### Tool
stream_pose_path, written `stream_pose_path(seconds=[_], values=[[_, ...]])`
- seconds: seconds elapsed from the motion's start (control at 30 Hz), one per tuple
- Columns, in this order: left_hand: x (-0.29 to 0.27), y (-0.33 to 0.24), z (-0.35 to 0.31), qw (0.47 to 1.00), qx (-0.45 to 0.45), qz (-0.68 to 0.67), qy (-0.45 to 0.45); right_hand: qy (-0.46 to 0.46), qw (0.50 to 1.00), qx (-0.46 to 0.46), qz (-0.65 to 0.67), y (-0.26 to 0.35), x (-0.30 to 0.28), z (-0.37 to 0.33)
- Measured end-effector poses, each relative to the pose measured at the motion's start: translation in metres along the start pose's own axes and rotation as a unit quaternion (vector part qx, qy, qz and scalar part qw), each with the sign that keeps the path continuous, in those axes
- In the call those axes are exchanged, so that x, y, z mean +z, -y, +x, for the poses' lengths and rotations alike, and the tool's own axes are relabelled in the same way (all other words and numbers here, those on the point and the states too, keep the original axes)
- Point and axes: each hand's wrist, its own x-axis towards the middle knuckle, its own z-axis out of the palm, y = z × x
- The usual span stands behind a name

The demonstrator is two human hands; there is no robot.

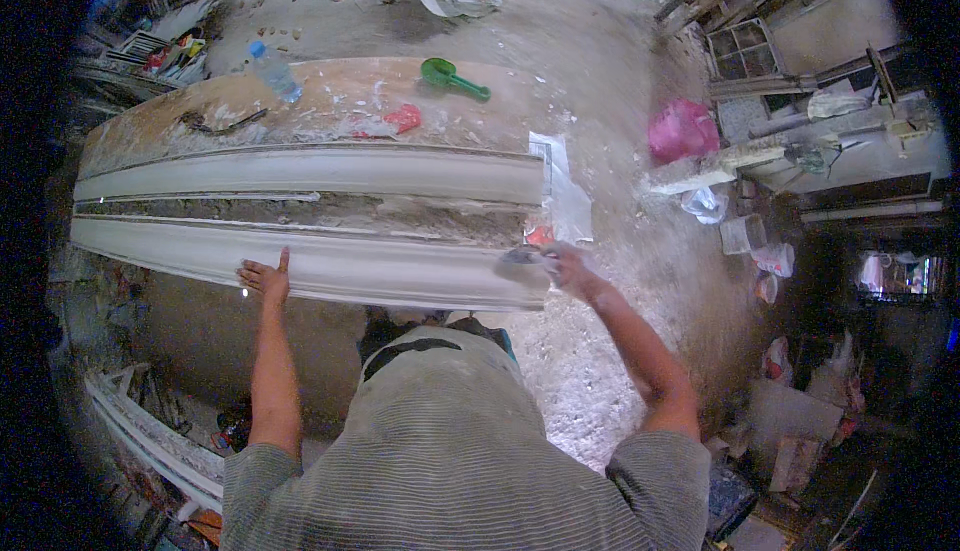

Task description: The person repeatedly wipes and scrubs long white moldings laid on a workbench using a small brush and a cloth. The person handles several moldings one at a time, turning them over and moving them aside to reach others.

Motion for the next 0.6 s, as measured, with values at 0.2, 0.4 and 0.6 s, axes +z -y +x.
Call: stream_pose_path(seconds=[0.2, 0.4, 0.6], values=[[0.0, -0.002, -0.002, 0.999, 0.008, -0.027, -0.015, 0.074, 0.964, 0.192, 0.168, 0.056, 0.09, 0.084], [-0.006, -0.003, -0.008, 0.997, 0.018, -0.072, -0.005, 0.063, 0.96, 0.239, 0.133, 0.048, 0.036, 0.088], [-0.005, -0.002, -0.011, 0.995, 0.02, -0.095, -0.003, -0.017, 0.975, 0.212, -0.072, 0.086, 0.038, 0.093]])
